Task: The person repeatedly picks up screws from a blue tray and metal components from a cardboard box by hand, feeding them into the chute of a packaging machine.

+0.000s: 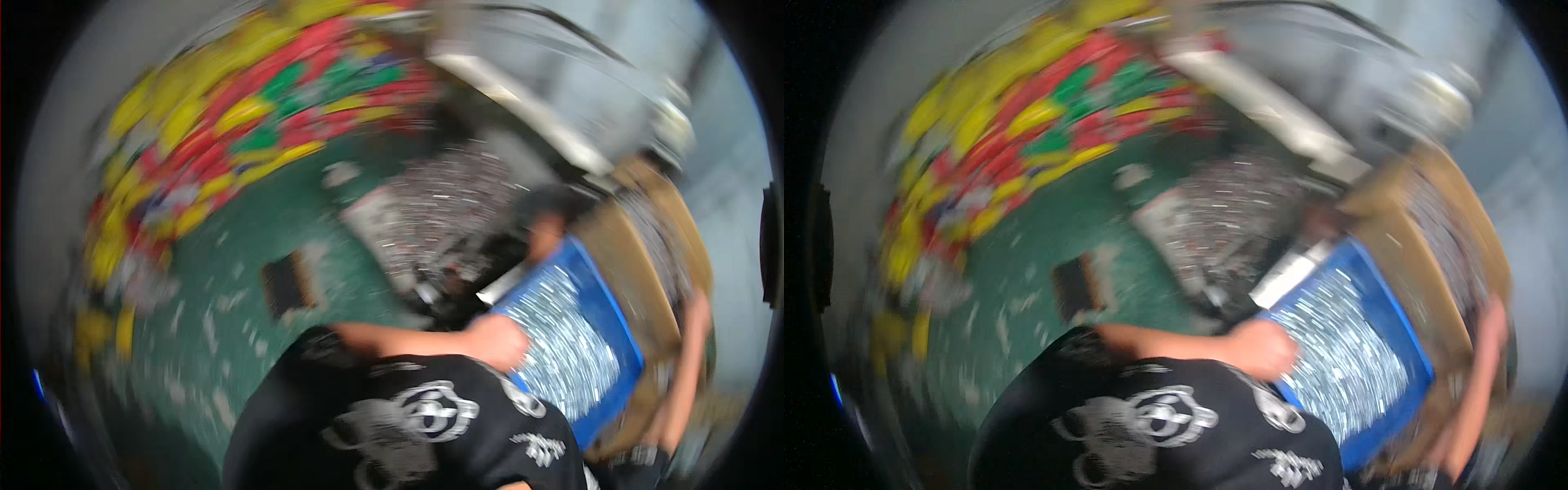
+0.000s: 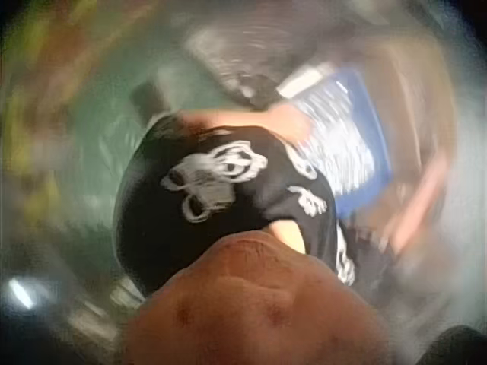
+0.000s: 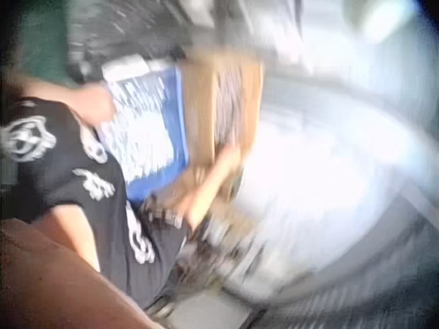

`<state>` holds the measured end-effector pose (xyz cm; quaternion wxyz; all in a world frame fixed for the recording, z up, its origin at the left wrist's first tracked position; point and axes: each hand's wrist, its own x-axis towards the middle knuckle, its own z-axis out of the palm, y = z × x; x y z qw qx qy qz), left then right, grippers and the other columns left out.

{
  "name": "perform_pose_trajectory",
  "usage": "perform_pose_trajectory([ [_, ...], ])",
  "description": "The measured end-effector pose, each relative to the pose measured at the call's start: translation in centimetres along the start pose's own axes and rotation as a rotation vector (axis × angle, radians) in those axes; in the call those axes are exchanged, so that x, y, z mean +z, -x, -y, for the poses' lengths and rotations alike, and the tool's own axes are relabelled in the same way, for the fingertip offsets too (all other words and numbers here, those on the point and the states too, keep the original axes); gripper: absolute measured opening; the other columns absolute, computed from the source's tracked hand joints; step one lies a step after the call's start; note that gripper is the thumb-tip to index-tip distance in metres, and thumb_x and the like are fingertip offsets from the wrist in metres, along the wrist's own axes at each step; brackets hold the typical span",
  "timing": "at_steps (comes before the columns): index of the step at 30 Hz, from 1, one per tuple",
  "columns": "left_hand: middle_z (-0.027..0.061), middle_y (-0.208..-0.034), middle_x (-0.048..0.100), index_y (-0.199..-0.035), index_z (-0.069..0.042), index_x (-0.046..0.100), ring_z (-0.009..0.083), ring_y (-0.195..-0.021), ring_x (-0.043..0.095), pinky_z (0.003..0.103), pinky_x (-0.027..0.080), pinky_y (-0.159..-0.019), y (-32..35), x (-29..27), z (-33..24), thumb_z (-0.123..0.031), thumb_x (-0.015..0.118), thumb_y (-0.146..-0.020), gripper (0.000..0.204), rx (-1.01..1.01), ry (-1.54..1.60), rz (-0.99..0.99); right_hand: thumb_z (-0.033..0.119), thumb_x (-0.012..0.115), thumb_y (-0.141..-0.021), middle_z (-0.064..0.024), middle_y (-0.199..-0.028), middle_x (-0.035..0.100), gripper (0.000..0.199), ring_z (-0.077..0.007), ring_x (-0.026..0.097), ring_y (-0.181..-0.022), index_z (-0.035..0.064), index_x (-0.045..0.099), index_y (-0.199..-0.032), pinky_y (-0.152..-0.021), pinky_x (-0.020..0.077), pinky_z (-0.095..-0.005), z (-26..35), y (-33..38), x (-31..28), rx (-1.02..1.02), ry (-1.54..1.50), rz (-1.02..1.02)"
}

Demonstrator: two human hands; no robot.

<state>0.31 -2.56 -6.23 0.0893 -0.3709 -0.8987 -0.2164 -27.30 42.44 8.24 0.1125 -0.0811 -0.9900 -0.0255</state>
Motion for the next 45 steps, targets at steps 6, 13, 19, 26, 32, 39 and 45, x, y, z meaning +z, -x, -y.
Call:
perform_pose_trajectory([
  [6, 0.0118, -0.053, 0.059, -0.053, -0.008, 0.065, 0.0314, -0.051, 0.063, 0.043, 0.05, -0.048, -0.5, 1.2, -1.3, -0.025, 0.066, -0.057, 0.017, -0.211, 0.041, -0.394, 0.035, 0.056, -0.101, -0.0062, -0.093, 0.067, 0.046, -0.018, 0.061, -0.091, -0.0052, 0.064, -0.121, -0.081, 0.0492, -0.0335, 14.3, 5.6, -4.4, -0.488, -0.78, 0.304],
  [13, 0.0173, -0.057, 0.063, -0.055, -0.006, 0.068, 0.0348, -0.053, 0.065, 0.044, 0.052, -0.051, -1.2, -0.8, -0.9, -0.026, 0.065, -0.059, 0.02, -0.177, 0.035, -0.318, 0.029, 0.057, -0.1, -0.0047, -0.089, 0.061, 0.039, -0.0104, 0.053, -0.078, -0.0048, 0.062, -0.12, -0.071, 0.0453, -0.0255, 25.8, 0.7, 10.5, -0.72, -0.961, 0.334],
  [19, 0.018, -0.061, 0.065, -0.06, -0.006, 0.07, 0.0347, -0.06, 0.068, 0.046, 0.055, -0.057, -1.2, -0.8, -1.1, -0.027, 0.063, -0.063, 0.023, -0.189, 0.008, -0.254, 0.01, 0.056, -0.098, -0.0116, -0.114, 0.066, 0.036, -0.0182, 0.06, -0.106, -0.0052, 0.056, -0.131, -0.094, 0.0476, -0.0296, 21.7, 11.7, 6.6, -0.702, -0.997, 0.478],
  [26, 0.0161, -0.068, 0.068, -0.067, -0.011, 0.073, 0.0349, -0.068, 0.069, 0.046, 0.056, -0.064, -1.4, -1.9, -2.1, -0.026, 0.06, -0.067, 0.02, -0.335, 0.034, -0.102, 0.009, 0.08, -0.072, -0.03, -0.119, 0.061, 0.055, -0.0439, 0.06, -0.112, -0.0026, 0.059, -0.122, -0.097, 0.0489, -0.0459, 7.2, 24.8, 4.7, -0.69, -0.045, 0.736],
  [32, 0.0162, -0.071, 0.066, -0.074, -0.01, 0.069, 0.0381, -0.071, 0.066, 0.051, 0.054, -0.068, -1.3, -3.5, -2.2, -0.033, 0.062, -0.073, 0.024, -0.392, -0.071, 0.037, 0.01, 0.076, -0.073, -0.0282, -0.112, 0.061, 0.037, -0.045, 0.06, -0.107, -0.002, 0.062, -0.105, -0.091, 0.0496, -0.0486, 6.6, 24.3, 10.5, -0.705, -0.125, 0.549],
  [39, 0.0178, -0.071, 0.063, -0.074, -0.006, 0.065, 0.0385, -0.07, 0.064, 0.05, 0.05, -0.064, -2.4, -3.3, -3.0, -0.02, 0.059, -0.083, 0.018, -0.254, -0.079, -0.087, 0.005, 0.067, -0.078, -0.0241, -0.094, 0.067, 0.017, -0.042, 0.064, -0.094, -0.0021, 0.068, -0.093, -0.083, 0.0515, -0.047, 5.1, 23.6, 13.3, -0.753, -0.287, 0.472],
  [45, 0.0175, -0.072, 0.063, -0.074, -0.006, 0.065, 0.0383, -0.071, 0.064, 0.048, 0.05, -0.065, -2.4, -3.4, -3.6, -0.021, 0.059, -0.082, 0.018, -0.272, -0.075, -0.08, 0.006, 0.067, -0.078, -0.0215, -0.094, 0.07, 0.018, -0.0375, 0.068, -0.092, 0.0014, 0.072, -0.095, -0.08, 0.0532, -0.0426, 5.3, 22.9, 9.6, -0.698, -0.436, 0.467],
])
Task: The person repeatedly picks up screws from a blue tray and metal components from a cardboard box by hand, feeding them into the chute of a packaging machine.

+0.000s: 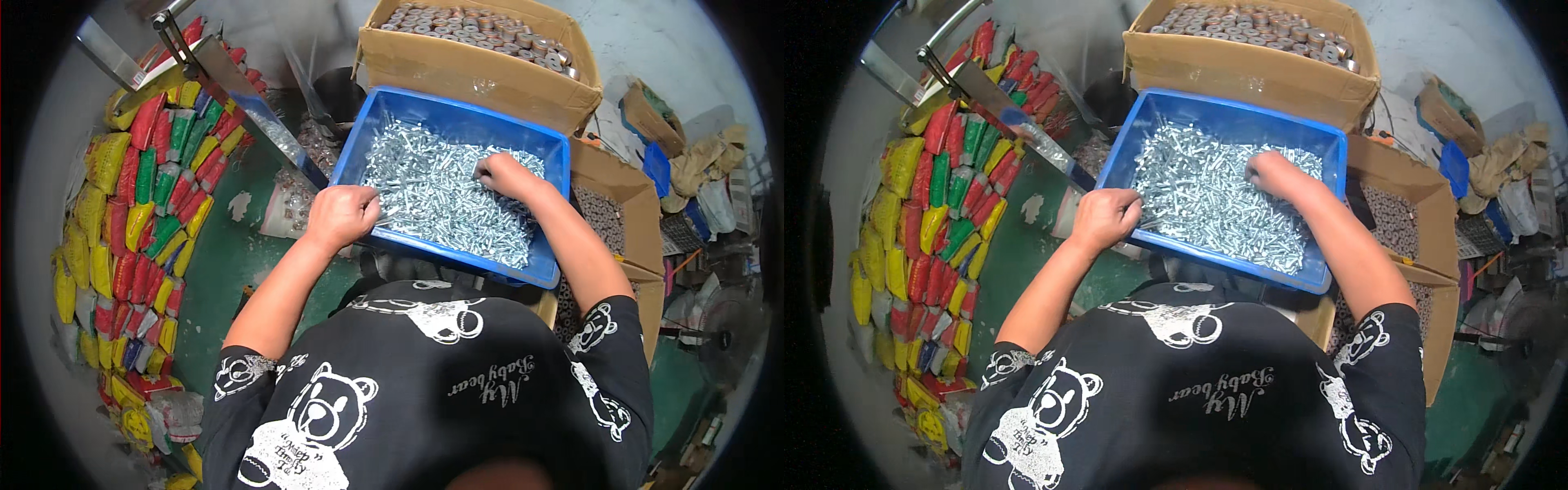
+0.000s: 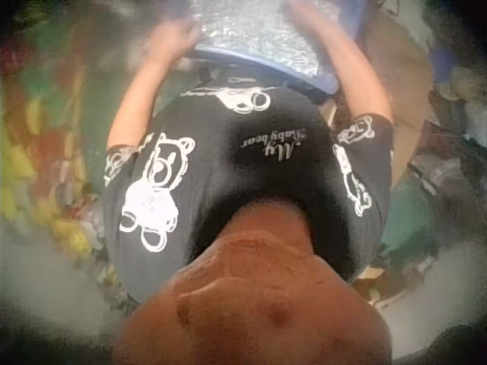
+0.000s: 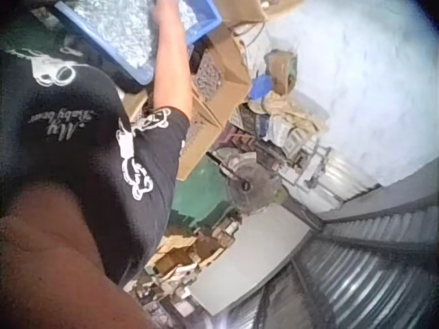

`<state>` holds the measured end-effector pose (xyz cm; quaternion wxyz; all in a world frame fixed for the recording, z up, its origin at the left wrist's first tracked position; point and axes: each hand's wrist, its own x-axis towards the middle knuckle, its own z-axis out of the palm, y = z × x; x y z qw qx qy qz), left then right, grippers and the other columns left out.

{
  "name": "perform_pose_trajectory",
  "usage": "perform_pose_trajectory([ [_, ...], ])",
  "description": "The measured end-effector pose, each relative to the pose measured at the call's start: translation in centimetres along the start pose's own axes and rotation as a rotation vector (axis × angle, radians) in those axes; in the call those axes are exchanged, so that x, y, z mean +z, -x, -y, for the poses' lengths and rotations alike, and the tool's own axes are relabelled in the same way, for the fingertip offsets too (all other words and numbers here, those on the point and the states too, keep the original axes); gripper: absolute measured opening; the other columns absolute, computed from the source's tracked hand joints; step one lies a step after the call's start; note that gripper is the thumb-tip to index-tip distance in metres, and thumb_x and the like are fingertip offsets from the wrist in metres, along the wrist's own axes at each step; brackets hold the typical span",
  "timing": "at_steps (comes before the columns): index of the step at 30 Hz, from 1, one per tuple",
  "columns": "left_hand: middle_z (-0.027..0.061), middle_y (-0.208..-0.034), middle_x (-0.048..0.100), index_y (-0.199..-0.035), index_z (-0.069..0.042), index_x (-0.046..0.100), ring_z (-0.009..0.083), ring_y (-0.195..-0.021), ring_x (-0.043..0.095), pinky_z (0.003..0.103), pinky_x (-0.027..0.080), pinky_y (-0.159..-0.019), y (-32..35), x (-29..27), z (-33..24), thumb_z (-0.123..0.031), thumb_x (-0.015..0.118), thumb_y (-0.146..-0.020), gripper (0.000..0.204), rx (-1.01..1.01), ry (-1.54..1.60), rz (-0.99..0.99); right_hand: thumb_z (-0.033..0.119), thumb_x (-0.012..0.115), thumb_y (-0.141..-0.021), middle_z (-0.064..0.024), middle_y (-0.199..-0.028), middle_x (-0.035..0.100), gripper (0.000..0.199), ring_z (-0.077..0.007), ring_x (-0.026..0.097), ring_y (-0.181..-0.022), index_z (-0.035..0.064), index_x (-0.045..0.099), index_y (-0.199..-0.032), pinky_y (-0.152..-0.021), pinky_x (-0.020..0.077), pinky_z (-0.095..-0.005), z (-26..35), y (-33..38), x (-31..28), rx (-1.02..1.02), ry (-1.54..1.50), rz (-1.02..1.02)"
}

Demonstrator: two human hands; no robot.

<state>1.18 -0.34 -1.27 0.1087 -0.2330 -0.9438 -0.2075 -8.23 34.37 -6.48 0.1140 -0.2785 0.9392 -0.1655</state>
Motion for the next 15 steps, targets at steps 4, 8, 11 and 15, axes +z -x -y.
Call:
perform_pose_trajectory([
  [4, 0.0173, -0.072, 0.064, -0.075, -0.005, 0.066, 0.038, -0.071, 0.064, 0.049, 0.051, -0.065, 0.4, -0.1, 0.2, -0.02, 0.059, -0.082, 0.018, 0.007, 0.017, -0.007, 0.01, 0.071, -0.077, -0.0192, -0.104, 0.07, 0.032, -0.0349, 0.067, -0.098, 0.0063, 0.07, -0.109, -0.087, 0.0523, -0.0415, 0.5, -0.1, 0.2, 0.039, -0.193, -0.043],
  [8, 0.0166, -0.072, 0.065, -0.074, -0.005, 0.066, 0.0377, -0.07, 0.064, 0.049, 0.051, -0.064, 0.2, -0.1, 0.9, -0.02, 0.06, -0.083, 0.018, 0.035, 0.019, -0.027, 0.016, 0.075, -0.08, -0.0195, -0.111, 0.06, 0.048, -0.0394, 0.059, -0.108, 0.0052, 0.059, -0.124, -0.093, 0.0494, -0.046, 2.8, -0.2, 2.7, -0.049, 0.081, 0.032],
  [11, 0.0161, -0.071, 0.064, -0.071, -0.005, 0.064, 0.0375, -0.069, 0.064, 0.049, 0.051, -0.064, 0.3, 0.1, 1.1, -0.021, 0.06, -0.083, 0.02, 0.046, 0.053, -0.045, 0.012, 0.07, -0.084, -0.019, -0.107, 0.061, 0.035, -0.0397, 0.06, -0.105, 0.003, 0.061, -0.117, -0.09, 0.0499, -0.0462, 1.6, -0.6, 3.2, -0.089, 0.063, -0.026],
  [15, 0.0159, -0.069, 0.063, -0.069, -0.005, 0.061, 0.0374, -0.068, 0.063, 0.049, 0.05, -0.062, 0.3, 0.4, 1.4, -0.02, 0.061, -0.083, 0.021, 0.077, 0.115, -0.069, 0.008, 0.068, -0.085, -0.017, -0.1, 0.062, 0.027, -0.038, 0.062, -0.098, 0.0029, 0.063, -0.11, -0.084, 0.052, -0.0449, 1.9, -0.5, 3.6, -0.09, 0.116, -0.09],
])
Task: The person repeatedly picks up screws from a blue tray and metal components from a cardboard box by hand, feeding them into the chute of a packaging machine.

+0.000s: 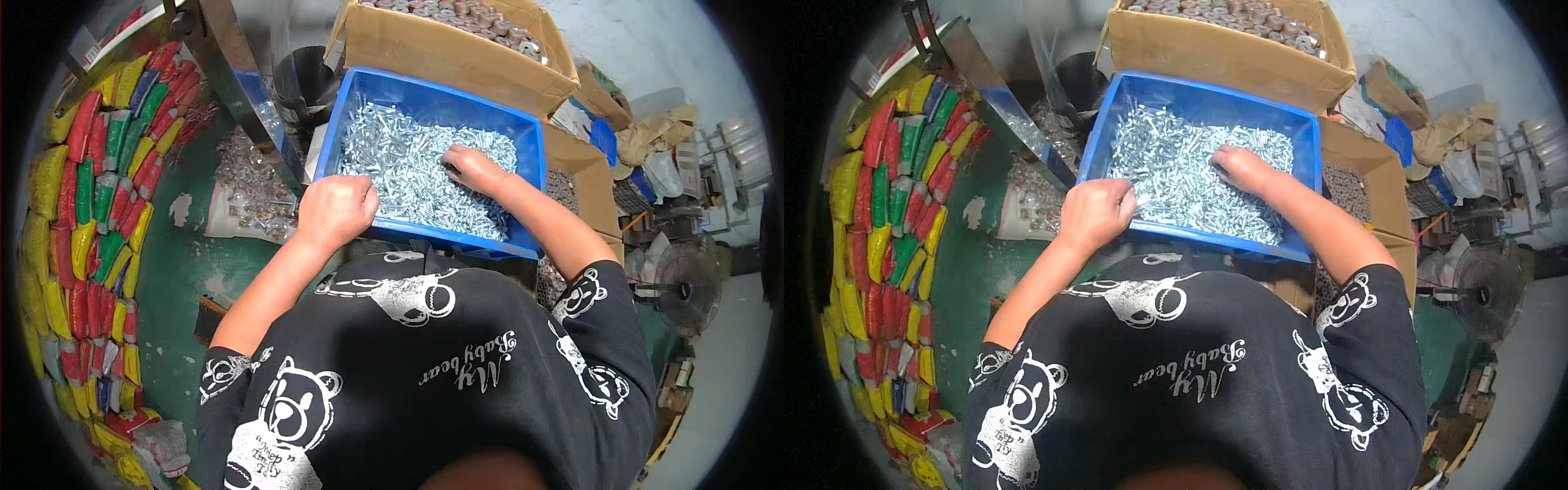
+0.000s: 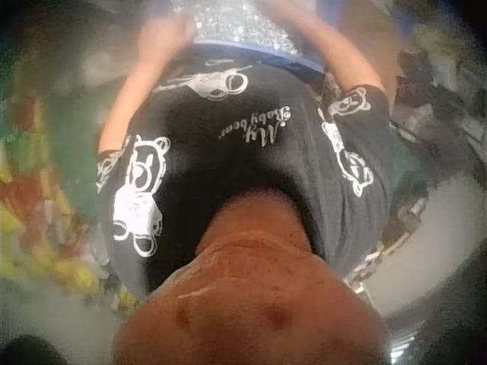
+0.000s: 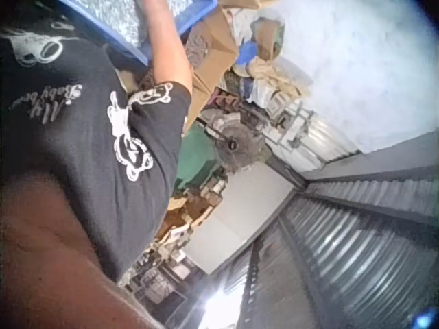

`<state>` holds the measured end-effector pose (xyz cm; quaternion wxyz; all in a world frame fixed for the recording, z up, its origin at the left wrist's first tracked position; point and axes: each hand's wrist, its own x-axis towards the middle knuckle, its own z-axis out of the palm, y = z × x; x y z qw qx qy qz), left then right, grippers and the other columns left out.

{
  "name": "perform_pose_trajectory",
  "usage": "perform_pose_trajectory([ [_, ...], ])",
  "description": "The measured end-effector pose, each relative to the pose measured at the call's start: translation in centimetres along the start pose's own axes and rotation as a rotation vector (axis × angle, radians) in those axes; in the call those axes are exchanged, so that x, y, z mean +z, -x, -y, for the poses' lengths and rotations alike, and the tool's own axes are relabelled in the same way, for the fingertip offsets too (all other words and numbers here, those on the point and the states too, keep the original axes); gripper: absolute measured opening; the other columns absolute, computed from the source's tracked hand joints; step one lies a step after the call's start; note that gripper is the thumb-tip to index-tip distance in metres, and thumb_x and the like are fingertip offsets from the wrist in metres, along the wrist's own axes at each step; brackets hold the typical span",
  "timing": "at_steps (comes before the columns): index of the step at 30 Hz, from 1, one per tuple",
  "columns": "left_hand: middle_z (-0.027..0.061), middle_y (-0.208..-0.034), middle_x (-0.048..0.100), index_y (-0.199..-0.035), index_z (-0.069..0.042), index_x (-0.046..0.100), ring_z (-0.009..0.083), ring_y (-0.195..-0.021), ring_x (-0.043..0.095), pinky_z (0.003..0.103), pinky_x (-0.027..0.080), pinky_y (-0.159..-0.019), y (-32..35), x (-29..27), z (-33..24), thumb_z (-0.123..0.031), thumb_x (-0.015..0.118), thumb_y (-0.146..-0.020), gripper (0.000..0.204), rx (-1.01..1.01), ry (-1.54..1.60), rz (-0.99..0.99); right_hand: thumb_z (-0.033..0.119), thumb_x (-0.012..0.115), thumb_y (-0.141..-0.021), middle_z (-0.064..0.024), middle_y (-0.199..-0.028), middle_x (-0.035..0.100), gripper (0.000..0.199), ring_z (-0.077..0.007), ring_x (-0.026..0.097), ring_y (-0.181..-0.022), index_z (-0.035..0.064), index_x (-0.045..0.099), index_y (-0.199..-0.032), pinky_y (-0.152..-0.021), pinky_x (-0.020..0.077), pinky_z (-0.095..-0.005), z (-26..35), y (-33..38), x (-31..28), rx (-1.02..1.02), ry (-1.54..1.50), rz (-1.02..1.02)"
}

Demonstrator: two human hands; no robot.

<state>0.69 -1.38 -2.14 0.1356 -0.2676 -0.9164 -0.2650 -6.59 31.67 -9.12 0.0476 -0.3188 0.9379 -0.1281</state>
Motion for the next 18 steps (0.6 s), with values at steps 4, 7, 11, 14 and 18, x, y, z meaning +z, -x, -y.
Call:
perform_pose_trajectory([
  [4, 0.0157, -0.065, 0.062, -0.065, -0.006, 0.06, 0.0366, -0.064, 0.063, 0.05, 0.05, -0.059, 0.0, -0.2, 0.2, -0.017, 0.062, -0.082, 0.02, 0.062, 0.033, -0.038, 0.008, 0.067, -0.084, -0.0177, -0.101, 0.063, 0.021, -0.0383, 0.062, -0.094, 0.0039, 0.066, -0.104, -0.083, 0.0531, -0.0432, 0.2, -0.1, -0.1, 0.07, 0.005, -0.062],
  [7, 0.0154, -0.066, 0.062, -0.067, -0.005, 0.06, 0.0366, -0.065, 0.063, 0.05, 0.049, -0.06, 0.1, -0.1, 0.4, -0.018, 0.062, -0.083, 0.02, 0.048, 0.076, -0.021, 0.009, 0.068, -0.086, -0.0113, -0.094, 0.064, 0.02, -0.0249, 0.065, -0.082, 0.0026, 0.067, -0.105, -0.073, 0.0543, -0.0358, 0.2, 0.5, -2.4, 0.328, -0.349, -0.145],
  [11, 0.0153, -0.066, 0.062, -0.066, -0.005, 0.06, 0.0357, -0.064, 0.063, 0.05, 0.05, -0.059, 0.3, 0.1, 1.0, -0.017, 0.062, -0.082, 0.02, 0.058, 0.11, -0.022, 0.015, 0.064, -0.094, -0.0042, -0.076, 0.061, 0.026, -0.0106, 0.055, -0.062, -0.0039, 0.065, -0.111, -0.059, 0.0453, -0.0231, 1.5, 0.8, -5.7, 0.723, -1.525, -0.419],
  [14, 0.0151, -0.066, 0.063, -0.066, -0.005, 0.06, 0.0356, -0.064, 0.063, 0.049, 0.051, -0.059, 0.2, -0.1, 1.1, -0.016, 0.062, -0.082, 0.019, 0.067, 0.139, -0.007, 0.015, 0.063, -0.095, -0.0027, -0.072, 0.06, 0.024, -0.01, 0.054, -0.059, -0.0026, 0.066, -0.11, -0.057, 0.0446, -0.0223, 1.1, -2.2, -5.1, 0.771, -1.39, -0.293],
  [18, 0.0148, -0.066, 0.063, -0.068, -0.006, 0.062, 0.0355, -0.065, 0.064, 0.049, 0.051, -0.059, 0.5, -0.3, 1.3, -0.017, 0.061, -0.083, 0.018, 0.065, 0.19, -0.01, 0.027, 0.064, -0.094, -0.0087, -0.062, 0.062, 0.031, -0.0176, 0.055, -0.052, -0.0022, 0.069, -0.085, -0.048, 0.0423, -0.034, -0.7, -8.3, -0.7, 0.841, -0.335, -0.017],
])
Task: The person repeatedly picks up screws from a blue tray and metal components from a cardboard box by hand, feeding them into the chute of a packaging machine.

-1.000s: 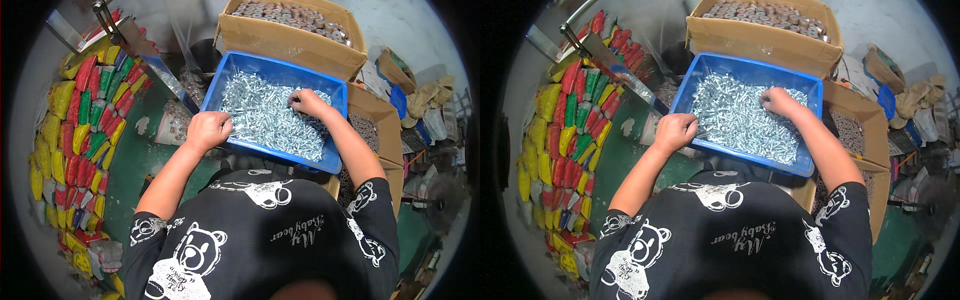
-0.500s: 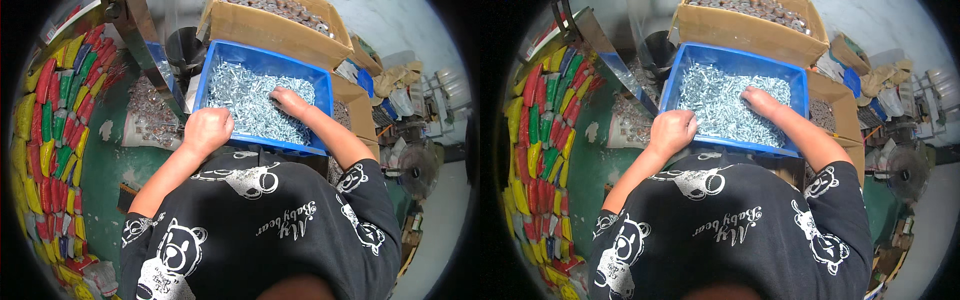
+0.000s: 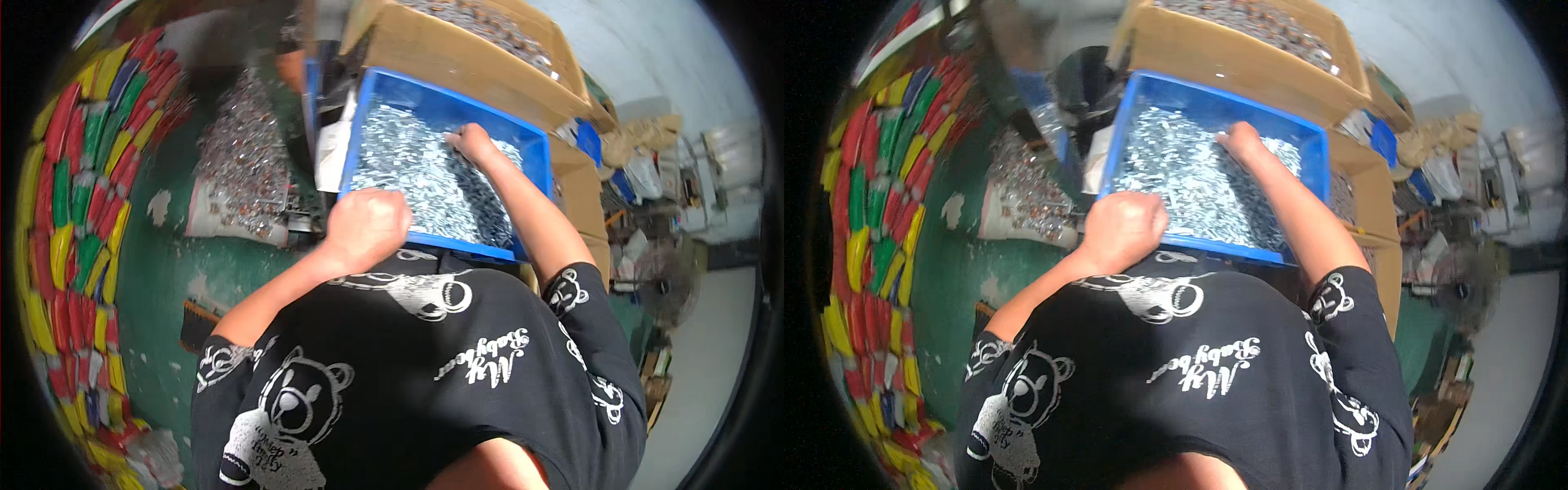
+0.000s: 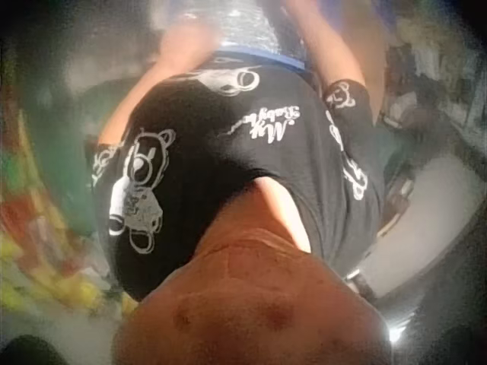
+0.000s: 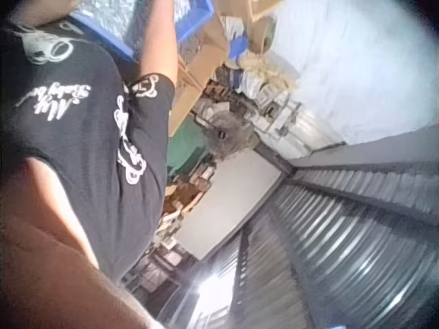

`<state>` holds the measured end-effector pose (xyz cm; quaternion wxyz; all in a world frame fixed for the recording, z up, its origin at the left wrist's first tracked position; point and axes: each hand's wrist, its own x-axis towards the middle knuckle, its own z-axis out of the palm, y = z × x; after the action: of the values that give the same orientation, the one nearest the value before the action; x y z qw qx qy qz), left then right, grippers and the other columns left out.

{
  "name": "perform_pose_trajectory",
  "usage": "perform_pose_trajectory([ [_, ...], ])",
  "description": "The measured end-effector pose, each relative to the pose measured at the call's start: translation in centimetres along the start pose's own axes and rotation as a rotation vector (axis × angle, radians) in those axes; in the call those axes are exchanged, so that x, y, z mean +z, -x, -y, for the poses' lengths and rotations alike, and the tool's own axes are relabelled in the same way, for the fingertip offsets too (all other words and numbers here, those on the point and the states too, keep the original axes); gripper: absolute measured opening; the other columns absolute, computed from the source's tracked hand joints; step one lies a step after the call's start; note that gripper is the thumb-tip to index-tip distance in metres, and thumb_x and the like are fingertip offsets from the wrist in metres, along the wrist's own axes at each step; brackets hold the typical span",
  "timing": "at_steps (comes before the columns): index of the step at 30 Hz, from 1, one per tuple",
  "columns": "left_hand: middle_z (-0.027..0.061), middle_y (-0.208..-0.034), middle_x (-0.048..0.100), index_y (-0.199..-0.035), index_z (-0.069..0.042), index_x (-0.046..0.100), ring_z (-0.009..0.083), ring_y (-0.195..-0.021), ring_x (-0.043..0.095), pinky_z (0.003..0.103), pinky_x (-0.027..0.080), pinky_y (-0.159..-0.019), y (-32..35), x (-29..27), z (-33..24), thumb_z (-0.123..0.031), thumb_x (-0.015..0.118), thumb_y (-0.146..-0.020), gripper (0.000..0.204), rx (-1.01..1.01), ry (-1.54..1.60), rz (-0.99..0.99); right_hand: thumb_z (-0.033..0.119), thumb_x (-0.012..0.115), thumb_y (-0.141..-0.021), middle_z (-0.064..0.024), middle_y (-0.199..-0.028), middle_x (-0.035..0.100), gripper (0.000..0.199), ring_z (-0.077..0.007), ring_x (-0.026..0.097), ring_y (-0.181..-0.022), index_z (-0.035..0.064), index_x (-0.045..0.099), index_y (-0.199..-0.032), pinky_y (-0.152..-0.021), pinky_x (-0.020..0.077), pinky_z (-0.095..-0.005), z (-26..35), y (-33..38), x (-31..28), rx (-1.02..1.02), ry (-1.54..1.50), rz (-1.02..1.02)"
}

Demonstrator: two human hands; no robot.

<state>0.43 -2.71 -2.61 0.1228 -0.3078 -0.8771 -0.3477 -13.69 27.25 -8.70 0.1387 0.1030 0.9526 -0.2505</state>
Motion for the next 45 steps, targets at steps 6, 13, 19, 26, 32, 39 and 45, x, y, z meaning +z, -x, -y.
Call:
perform_pose_trajectory([
  [6, 0.0137, -0.065, 0.063, -0.065, -0.007, 0.062, 0.0327, -0.064, 0.066, 0.045, 0.053, -0.061, 0.3, 1.0, 1.3, -0.019, 0.064, -0.073, 0.014, 0.232, 0.058, 0.036, 0.024, 0.069, -0.089, -0.0118, -0.077, 0.069, 0.025, -0.0182, 0.063, -0.069, -0.0003, 0.07, -0.095, -0.066, 0.0502, -0.0373, -1.8, -0.3, 2.5, -0.247, 0.014, -0.255],
  [13, 0.0125, -0.06, 0.063, -0.064, -0.006, 0.064, 0.0302, -0.061, 0.066, 0.043, 0.053, -0.06, 0.8, 1.4, 1.3, -0.019, 0.064, -0.074, 0.016, 0.069, 0.093, -0.043, 0.017, 0.06, -0.098, -0.0007, -0.064, 0.054, 0.021, -0.0087, 0.048, -0.053, -0.0016, 0.066, -0.094, -0.049, 0.0387, -0.0281, 3.1, 3.7, -1.4, -0.237, -0.143, -0.43],
  [19, 0.0127, -0.064, 0.063, -0.065, -0.006, 0.061, 0.0306, -0.063, 0.065, 0.044, 0.053, -0.062, 0.4, 0.4, 1.6, -0.018, 0.063, -0.077, 0.017, 0.067, 0.05, -0.042, 0.029, 0.062, -0.095, -0.0045, -0.071, 0.062, 0.029, -0.0118, 0.057, -0.06, 0.0019, 0.068, -0.104, -0.053, 0.0462, -0.0293, 18.8, 5.5, -2.6, -0.299, -0.411, -0.234],
  [26, 0.017, -0.069, 0.064, -0.069, -0.005, 0.063, 0.0362, -0.07, 0.065, 0.049, 0.052, -0.067, -1.0, -0.6, -0.8, -0.021, 0.06, -0.084, 0.023, -0.051, 0.01, 0.139, 0.02, 0.054, -0.098, -0.021, -0.104, 0.071, 0.039, -0.0254, 0.071, -0.092, -0.0029, 0.054, -0.13, -0.085, 0.0544, -0.0362, 17.4, 2.7, -3.6, -0.635, -0.54, -0.255],
  [32, 0.0178, -0.073, 0.065, -0.072, -0.005, 0.064, 0.0377, -0.073, 0.065, 0.05, 0.052, -0.066, -1.4, 0.4, -1.2, -0.021, 0.06, -0.085, 0.021, -0.112, -0.17, 0.208, 0.011, 0.051, -0.1, -0.0131, -0.096, 0.07, 0.028, -0.0166, 0.069, -0.081, -0.0061, 0.062, -0.12, -0.072, 0.0588, -0.0303, -1.8, 14.2, -7.4, -0.273, -0.818, -0.293],
  [39, 0.02, -0.076, 0.065, -0.083, -0.004, 0.07, 0.0402, -0.069, 0.062, 0.046, 0.048, -0.061, -0.8, 0.7, -2.4, -0.017, 0.059, -0.091, 0.018, -0.164, -0.313, 0.159, 0.014, 0.05, -0.101, -0.0113, -0.091, 0.069, 0.025, -0.0162, 0.068, -0.077, -0.0039, 0.064, -0.112, -0.065, 0.0572, -0.0292, -26.2, 29.0, -8.6, 0.365, -0.826, -0.711],
  [45, 0.0185, -0.085, 0.069, -0.098, -0.004, 0.072, 0.0375, -0.075, 0.066, 0.043, 0.051, -0.067, -1.3, 1.5, -0.7, -0.019, 0.057, -0.094, 0.021, -0.104, -0.295, 0.175, 0.014, 0.055, -0.088, -0.0213, -0.091, 0.069, 0.025, -0.0353, 0.068, -0.086, 0.0094, 0.07, -0.107, -0.077, 0.0539, -0.0448, -39.0, 36.2, 1.2, 0.566, 0.117, -0.581],
])
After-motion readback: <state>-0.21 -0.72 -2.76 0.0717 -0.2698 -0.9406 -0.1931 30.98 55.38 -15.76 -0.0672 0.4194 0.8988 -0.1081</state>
